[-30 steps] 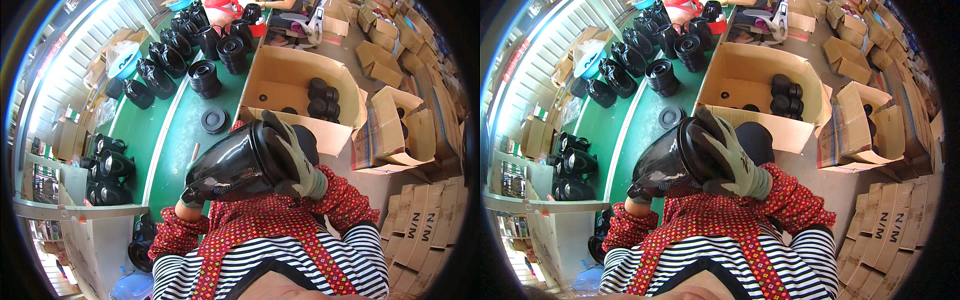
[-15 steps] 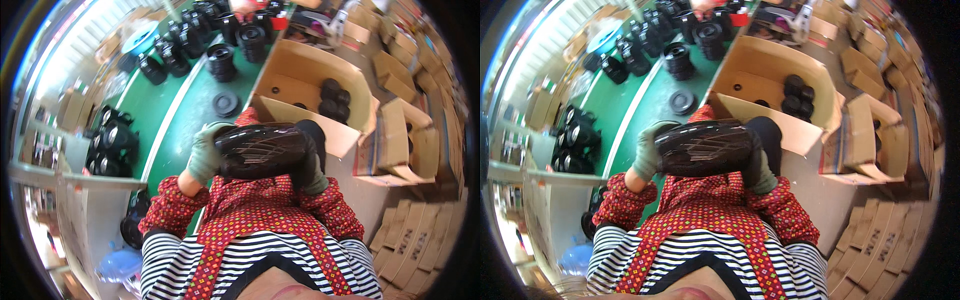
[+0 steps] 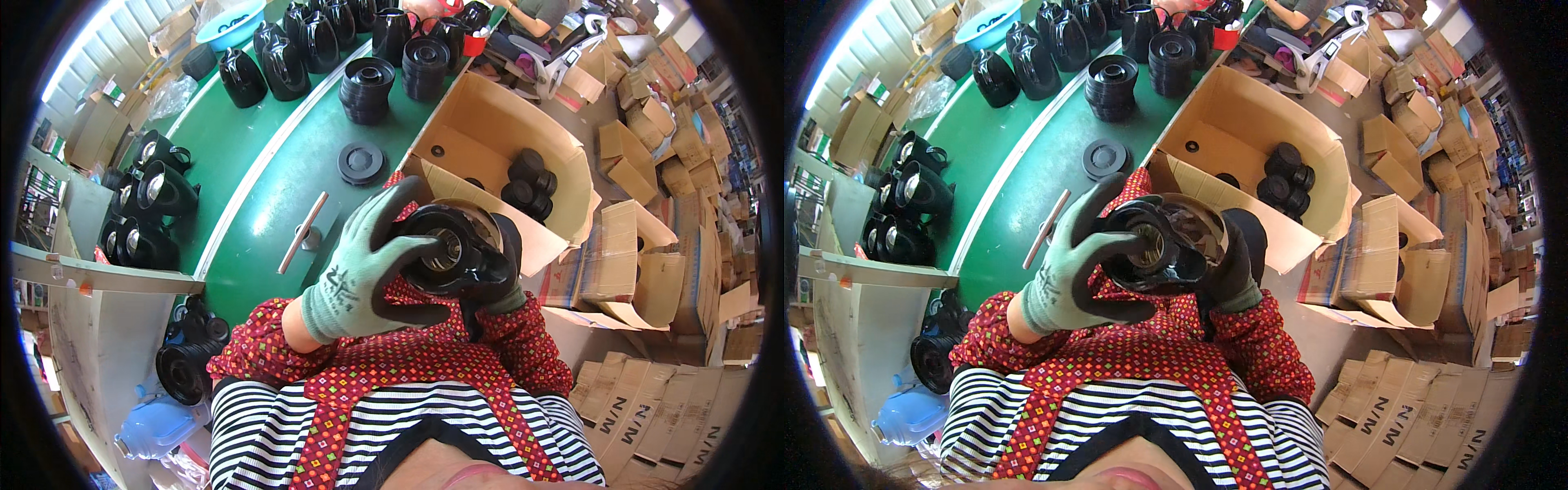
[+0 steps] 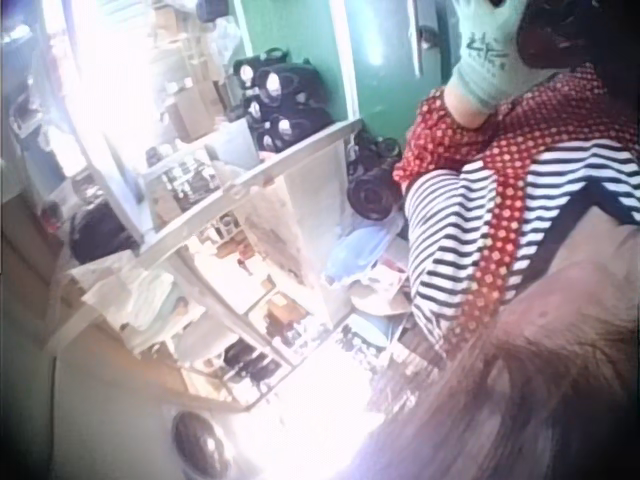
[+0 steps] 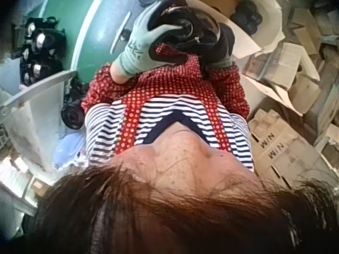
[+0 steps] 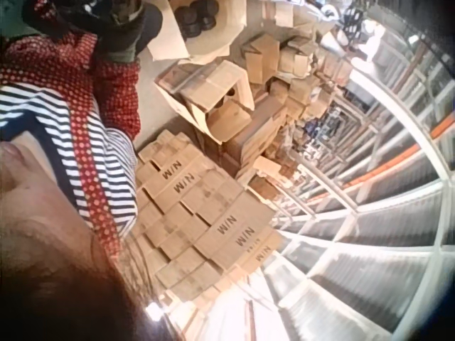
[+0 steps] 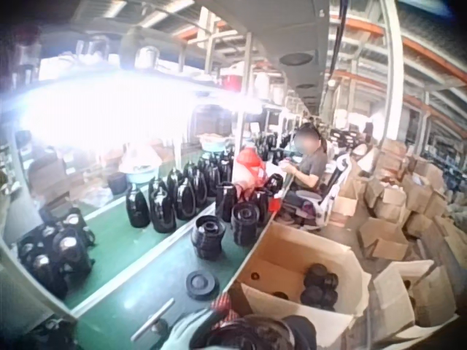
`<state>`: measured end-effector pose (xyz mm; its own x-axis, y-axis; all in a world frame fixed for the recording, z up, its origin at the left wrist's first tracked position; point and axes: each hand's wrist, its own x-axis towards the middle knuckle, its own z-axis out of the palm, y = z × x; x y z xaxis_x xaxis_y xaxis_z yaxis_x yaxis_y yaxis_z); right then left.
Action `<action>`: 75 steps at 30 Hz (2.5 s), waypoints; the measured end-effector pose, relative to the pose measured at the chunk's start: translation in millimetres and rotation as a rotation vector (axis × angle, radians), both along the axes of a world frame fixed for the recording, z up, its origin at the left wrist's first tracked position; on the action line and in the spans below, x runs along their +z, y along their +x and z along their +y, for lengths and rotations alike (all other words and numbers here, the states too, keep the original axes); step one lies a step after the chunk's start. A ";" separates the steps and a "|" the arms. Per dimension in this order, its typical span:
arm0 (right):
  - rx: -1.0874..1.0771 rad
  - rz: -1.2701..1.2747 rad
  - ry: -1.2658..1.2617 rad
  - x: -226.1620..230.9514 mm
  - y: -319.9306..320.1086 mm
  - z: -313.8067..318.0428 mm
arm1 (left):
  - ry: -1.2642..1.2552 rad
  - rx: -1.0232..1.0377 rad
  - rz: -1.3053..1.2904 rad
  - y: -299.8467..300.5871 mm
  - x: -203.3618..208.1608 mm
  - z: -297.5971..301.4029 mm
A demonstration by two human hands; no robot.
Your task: The person assembles black plastic kettles by inserting a metal rod into the base and securing a lid. They repeatedly pick up kettle bodies and lids from a green workbench and a cardboard box, insert the rod, and place the assembled units back on the bench.
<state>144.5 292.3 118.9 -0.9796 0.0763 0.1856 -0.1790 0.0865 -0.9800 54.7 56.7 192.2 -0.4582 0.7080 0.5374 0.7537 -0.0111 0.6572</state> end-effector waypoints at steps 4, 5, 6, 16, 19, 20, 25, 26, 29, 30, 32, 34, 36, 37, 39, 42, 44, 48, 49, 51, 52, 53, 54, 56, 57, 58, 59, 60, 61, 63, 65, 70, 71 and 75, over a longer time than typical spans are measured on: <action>-0.019 0.023 -0.159 -0.2 0.9 12.6 | 0.068 0.013 0.035 -4.5 -19.9 5.5; -0.060 -0.012 -0.313 -1.0 1.5 15.3 | 0.107 0.021 0.000 -4.1 -28.2 5.8; -0.096 -0.050 -0.472 -3.2 2.5 17.8 | 0.137 0.059 -0.070 0.6 -42.0 3.6; -0.346 -0.130 0.529 -9.3 -27.3 94.1 | -0.244 0.096 -0.275 9.6 -119.6 -56.7; -0.265 -0.086 0.949 -25.4 -41.0 74.2 | -0.483 0.597 -0.133 -38.3 -155.5 -102.3; -0.242 -0.086 1.040 -34.5 -45.9 66.2 | -0.744 0.677 -0.081 -55.3 -157.9 -109.7; -0.054 -0.027 1.166 -31.0 -63.8 20.1 | -0.920 0.519 -0.398 -95.6 -219.3 -158.7; -0.022 -0.025 1.044 -36.2 -57.0 27.6 | -0.735 0.431 -0.314 -98.2 -216.1 -154.5; 0.084 0.063 0.736 -48.9 -45.4 49.2 | -0.260 0.514 -1.138 -99.6 -174.4 -122.4; 0.140 0.147 0.676 -47.6 -50.9 52.0 | -0.302 0.551 -1.021 -94.1 -150.4 -108.6; 0.284 -0.073 0.430 -44.7 -61.8 65.6 | -0.305 0.458 -1.030 -104.6 -98.6 -62.1; 0.324 -0.180 0.288 -21.5 -81.9 76.2 | -0.338 0.363 -1.004 -114.4 -59.7 -21.4; 0.185 0.015 0.399 1.4 -108.1 73.3 | -0.440 0.236 -0.856 -120.3 -31.7 3.5; 0.129 0.188 0.555 11.5 -123.4 72.5 | -0.450 0.207 -0.870 -123.6 -23.5 14.0; 0.075 0.360 0.709 13.7 -149.4 76.2 | -0.461 0.126 -0.877 -132.4 -6.1 38.8; 0.164 0.275 0.546 -21.9 -172.5 90.7 | -0.467 -0.005 -0.873 -142.1 13.7 74.2; 0.206 0.214 0.423 -57.7 -168.1 106.2 | -0.400 -0.091 -0.714 -156.5 9.2 88.4; 0.199 0.231 0.219 -102.9 -149.6 105.6 | -0.156 -0.456 -0.302 -169.4 -22.2 117.2; 0.238 0.249 0.208 -109.4 -148.9 103.6 | -0.149 -0.592 -0.277 -164.0 -31.6 125.9; 0.287 0.292 0.207 -119.9 -146.7 96.6 | -0.159 -0.648 -0.242 -138.1 -39.1 142.4; 0.310 0.300 0.185 -120.6 -144.9 93.2 | -0.175 -0.612 -0.221 -121.0 -38.4 147.5; 0.317 0.311 0.171 -122.6 -145.4 92.3 | -0.188 -0.547 -0.181 -108.4 -37.3 154.6; 0.324 0.294 0.123 -120.7 -144.6 91.7 | -0.215 -0.437 -0.181 -93.0 -35.0 162.5; 0.335 0.263 0.019 -113.4 -144.3 91.2 | -0.373 -0.316 -0.054 -68.3 -32.4 180.2; 0.332 0.247 -0.022 -108.0 -142.4 88.7 | -0.429 -0.251 0.001 -60.0 -32.6 188.2; 0.360 0.240 -0.084 -107.0 -142.9 85.1 | -0.488 -0.240 0.014 -56.2 -35.4 193.8; 0.391 0.232 -0.150 -106.9 -144.6 82.7 | -0.522 -0.218 0.001 -54.3 -37.6 195.5; 0.403 0.218 -0.211 -105.9 -143.3 79.1 | -0.523 -0.234 -0.012 -55.1 -38.3 195.2; 0.418 0.202 -0.268 -104.5 -142.6 77.2 | -0.523 -0.249 -0.027 -57.2 -38.5 194.2; 0.434 0.172 -0.387 -101.5 -143.1 76.4 | -0.421 -0.285 -0.067 -62.0 -39.9 190.1; 0.449 0.131 -0.493 -100.5 -141.9 73.5 | -0.320 -0.319 -0.123 -62.2 -46.4 183.3; 0.508 0.225 -0.264 -103.7 -157.4 82.3 | -0.309 -0.431 -0.177 -71.9 -47.3 168.7; 0.503 0.222 -0.298 -107.5 -156.9 81.0 | -0.306 -0.419 -0.160 -71.3 -49.6 174.6; 0.545 0.189 -0.227 -110.3 -157.8 87.6 | -0.312 -0.462 -0.203 -75.2 -51.8 181.4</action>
